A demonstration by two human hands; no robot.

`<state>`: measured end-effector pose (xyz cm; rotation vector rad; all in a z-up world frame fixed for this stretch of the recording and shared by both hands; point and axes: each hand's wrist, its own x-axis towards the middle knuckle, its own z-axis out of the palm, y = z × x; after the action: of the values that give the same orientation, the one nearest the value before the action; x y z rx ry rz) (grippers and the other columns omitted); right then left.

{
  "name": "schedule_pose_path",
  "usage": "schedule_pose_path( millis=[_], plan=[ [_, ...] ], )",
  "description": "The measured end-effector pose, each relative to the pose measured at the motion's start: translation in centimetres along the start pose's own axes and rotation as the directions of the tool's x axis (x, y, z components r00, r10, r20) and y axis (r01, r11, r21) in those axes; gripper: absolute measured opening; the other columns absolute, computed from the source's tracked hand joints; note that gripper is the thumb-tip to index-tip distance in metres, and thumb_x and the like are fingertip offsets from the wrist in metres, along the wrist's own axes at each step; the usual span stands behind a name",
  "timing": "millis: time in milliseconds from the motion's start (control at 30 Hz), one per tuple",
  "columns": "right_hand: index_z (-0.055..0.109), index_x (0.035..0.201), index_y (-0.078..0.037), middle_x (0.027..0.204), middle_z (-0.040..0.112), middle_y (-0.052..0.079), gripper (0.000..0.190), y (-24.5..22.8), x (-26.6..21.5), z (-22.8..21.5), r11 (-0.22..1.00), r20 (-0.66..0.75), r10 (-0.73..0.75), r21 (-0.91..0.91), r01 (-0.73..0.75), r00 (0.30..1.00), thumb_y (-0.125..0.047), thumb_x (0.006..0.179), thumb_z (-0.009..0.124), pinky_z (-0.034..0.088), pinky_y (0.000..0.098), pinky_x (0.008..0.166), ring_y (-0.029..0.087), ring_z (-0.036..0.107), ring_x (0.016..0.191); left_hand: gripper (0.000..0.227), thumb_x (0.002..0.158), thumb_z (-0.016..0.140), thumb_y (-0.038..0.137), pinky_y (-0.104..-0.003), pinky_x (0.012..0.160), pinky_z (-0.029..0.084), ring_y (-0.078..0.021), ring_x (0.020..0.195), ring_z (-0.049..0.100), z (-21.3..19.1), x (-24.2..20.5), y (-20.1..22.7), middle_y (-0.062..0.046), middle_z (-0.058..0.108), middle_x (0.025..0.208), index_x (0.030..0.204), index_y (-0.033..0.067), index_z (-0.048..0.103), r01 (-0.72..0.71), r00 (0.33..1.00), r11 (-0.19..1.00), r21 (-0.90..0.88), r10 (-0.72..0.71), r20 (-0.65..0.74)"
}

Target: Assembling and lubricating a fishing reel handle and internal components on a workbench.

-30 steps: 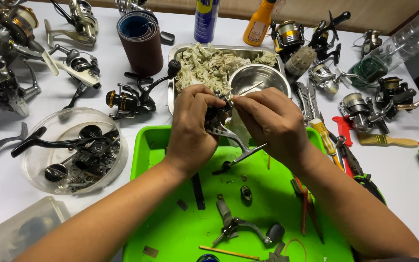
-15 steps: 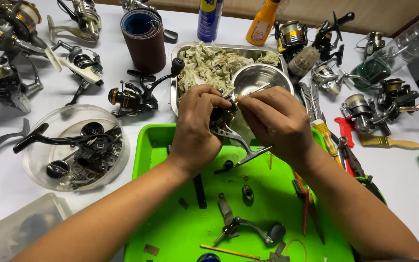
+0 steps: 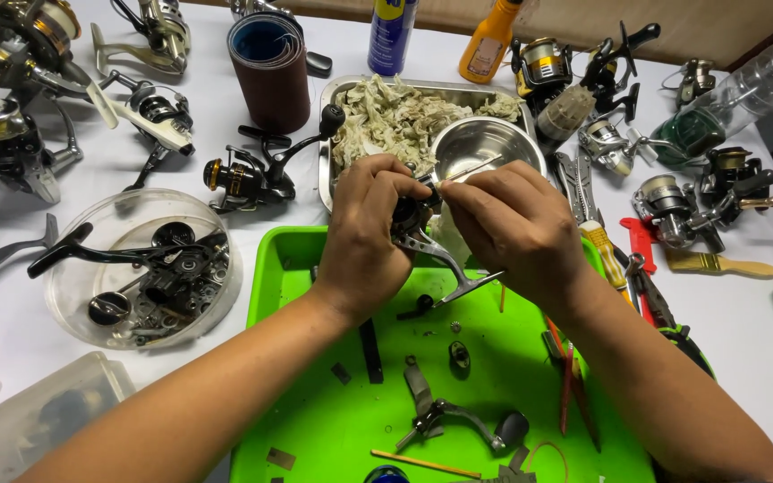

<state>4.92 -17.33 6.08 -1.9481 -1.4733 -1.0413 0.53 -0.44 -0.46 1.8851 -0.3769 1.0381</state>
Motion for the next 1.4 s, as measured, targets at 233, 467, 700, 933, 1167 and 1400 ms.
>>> schedule_pose_path(
  millis=[233, 467, 700, 933, 1167, 1400],
  plan=[
    [0.076, 0.094, 0.000, 0.080, 0.066, 0.014, 0.007, 0.9, -0.8, -0.1, 1.000, -0.015, 0.007, -0.003, -0.007, 1.000, 0.007, 0.093, 0.075, 0.054, 0.0392, 0.058, 0.031, 0.062, 0.063, 0.032, 0.079, 0.084, -0.001, -0.041, 0.091, 0.054, -0.0314, 0.097, 0.063, -0.2, 0.5, 0.3, -0.010, 0.057, 0.104, 0.102, 0.0074, 0.063, 0.123, 0.992, 0.986, -0.113, -0.124, -0.008],
    [0.078, 0.093, 0.001, 0.080, 0.070, 0.014, 0.012, 1.5, -0.5, -0.8, 0.992, -0.087, 0.118, 0.060, -0.113, 0.989, 0.012, 0.091, 0.079, 0.053, 0.0385, 0.059, 0.030, 0.064, 0.063, 0.039, 0.088, 0.082, 0.025, -0.034, 0.075, 0.055, -0.0225, 0.082, 0.066, 0.2, 0.2, 0.6, -0.009, 0.065, 0.093, 0.114, 0.0064, 0.060, 0.373, 0.923, 0.878, -0.301, -0.383, 0.029],
    [0.075, 0.108, 0.015, 0.097, 0.076, 0.026, 0.008, 3.3, 1.1, -4.0, 0.969, -0.007, 0.245, 0.014, -0.245, 0.969, 0.015, 0.105, 0.083, 0.061, 0.0335, 0.072, 0.028, 0.073, 0.082, 0.042, 0.088, 0.072, 0.037, -0.028, 0.086, 0.055, -0.0163, 0.092, 0.067, -0.8, 1.0, 0.1, -0.006, 0.068, 0.103, 0.117, 0.0129, 0.055, 0.603, 0.750, 0.670, -0.432, -0.661, 0.020],
    [0.077, 0.107, 0.014, 0.099, 0.077, 0.025, 0.011, 8.0, 5.4, -0.5, 0.992, -0.070, 0.126, 0.027, -0.125, 0.990, 0.020, 0.101, 0.084, 0.060, 0.0380, 0.080, 0.030, 0.073, 0.089, 0.050, 0.085, 0.077, 0.030, -0.030, 0.094, 0.054, -0.0180, 0.099, 0.065, -0.5, 0.6, -0.6, -0.009, 0.062, 0.112, 0.122, 0.0105, 0.050, 0.547, 0.769, 0.645, -0.534, -0.639, 0.017],
    [0.076, 0.105, -0.002, 0.098, 0.076, 0.022, 0.017, 10.5, 3.8, 8.3, 0.919, 0.419, 0.322, 0.076, -0.386, 0.849, -0.002, 0.094, 0.063, 0.053, 0.0508, 0.084, 0.042, 0.068, 0.092, 0.038, 0.095, 0.066, 0.019, -0.026, 0.063, 0.053, -0.0164, 0.075, 0.060, 0.5, 0.2, -1.5, -0.013, 0.060, 0.097, 0.124, 0.0044, 0.046, 0.442, 0.761, 0.420, -0.793, -0.643, 0.084],
    [0.074, 0.121, -0.005, 0.109, 0.074, 0.020, 0.034, 9.2, 4.4, 2.6, 0.772, 0.474, 0.515, 0.105, -0.626, 0.714, -0.002, 0.097, 0.051, 0.049, 0.0490, 0.100, 0.039, 0.069, 0.108, 0.029, 0.105, 0.047, 0.022, -0.030, 0.061, 0.057, -0.0265, 0.086, 0.066, 1.3, -0.6, -2.3, -0.019, 0.059, 0.098, 0.123, -0.0003, 0.047, 0.415, 0.754, 0.230, -0.880, -0.628, 0.192]
  ],
)
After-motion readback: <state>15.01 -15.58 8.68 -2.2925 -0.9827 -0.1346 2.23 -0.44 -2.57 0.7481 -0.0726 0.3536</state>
